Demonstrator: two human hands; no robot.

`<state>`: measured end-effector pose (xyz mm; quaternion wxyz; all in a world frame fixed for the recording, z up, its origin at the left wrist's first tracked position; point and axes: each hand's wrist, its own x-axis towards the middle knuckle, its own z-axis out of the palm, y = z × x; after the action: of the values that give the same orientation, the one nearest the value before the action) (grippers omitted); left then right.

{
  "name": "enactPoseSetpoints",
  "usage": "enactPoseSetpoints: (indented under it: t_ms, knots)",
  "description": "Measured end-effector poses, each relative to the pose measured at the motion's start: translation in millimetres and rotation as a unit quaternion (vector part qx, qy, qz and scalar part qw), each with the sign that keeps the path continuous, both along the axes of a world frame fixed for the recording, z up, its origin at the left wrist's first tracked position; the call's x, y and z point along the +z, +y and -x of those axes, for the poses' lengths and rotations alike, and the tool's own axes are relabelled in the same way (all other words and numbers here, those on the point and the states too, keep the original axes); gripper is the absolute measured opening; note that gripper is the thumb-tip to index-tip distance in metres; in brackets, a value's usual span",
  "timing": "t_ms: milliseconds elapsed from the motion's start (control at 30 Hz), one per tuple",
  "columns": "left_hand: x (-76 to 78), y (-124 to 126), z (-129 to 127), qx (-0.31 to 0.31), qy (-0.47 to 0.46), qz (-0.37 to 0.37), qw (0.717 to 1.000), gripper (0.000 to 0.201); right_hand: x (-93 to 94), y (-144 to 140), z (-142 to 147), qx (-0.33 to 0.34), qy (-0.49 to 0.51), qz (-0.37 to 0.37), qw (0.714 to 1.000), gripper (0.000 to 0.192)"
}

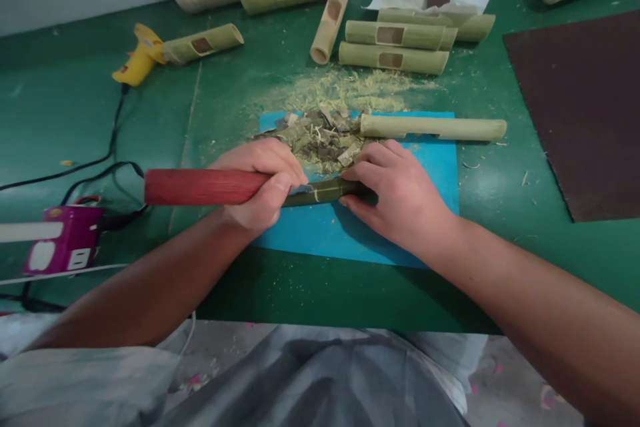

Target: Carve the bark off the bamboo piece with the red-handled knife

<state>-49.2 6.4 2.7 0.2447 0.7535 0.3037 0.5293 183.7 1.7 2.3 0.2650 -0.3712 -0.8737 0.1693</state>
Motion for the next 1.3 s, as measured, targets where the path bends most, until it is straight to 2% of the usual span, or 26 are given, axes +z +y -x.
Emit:
enactPoseSetpoints:
  t_ms: [67, 167, 367, 733, 900, 1067, 1200, 1300]
  knots:
    - [-0.1, 1.2, -0.1, -0.008, -0.005, 0.037, 0.999, 0.02, 0.1, -0.1, 0.0, -0.002, -0.006, -0.006, 1.0, 0.018]
    - [5.7, 1.8, -2.5, -0.042, 0.035, 0.089, 0.994, 0.018, 0.9, -0.4, 0.0, -0.005, -0.013, -0.004, 1.0, 0.016]
    - [15.5, 2.3, -5.1, -0.074, 0.064, 0.126, 0.987, 0.013, 0.4, 0.3, -0.2, -0.002, -0.009, -0.001, 1.0, 0.016]
    - [21.1, -2.0, -10.8, -0.06, 0.1, 0.105, 0.988, 0.01, -0.6, 0.1, 0.6, 0.005, 0.005, 0.0, 1.0, 0.016]
    - [16.2, -0.8, -10.1, -0.054, 0.075, 0.065, 0.994, 0.015, 1.5, 0.1, 1.3, -0.001, 0.001, 0.013, 1.0, 0.015]
    - [9.6, -2.8, -3.2, -0.012, 0.049, 0.013, 0.999, 0.016, 3.8, -0.7, 1.6, -0.007, -0.008, 0.031, 0.999, 0.013]
    - [7.4, -4.7, -2.4, 0.004, 0.018, 0.04, 0.999, 0.015, 3.0, -0.5, 1.9, -0.008, -0.007, 0.025, 1.0, 0.014]
    - [10.2, -3.0, -4.4, -0.01, 0.053, 0.088, 0.995, 0.015, 2.6, -0.6, 1.7, -0.009, -0.01, 0.026, 1.0, 0.016]
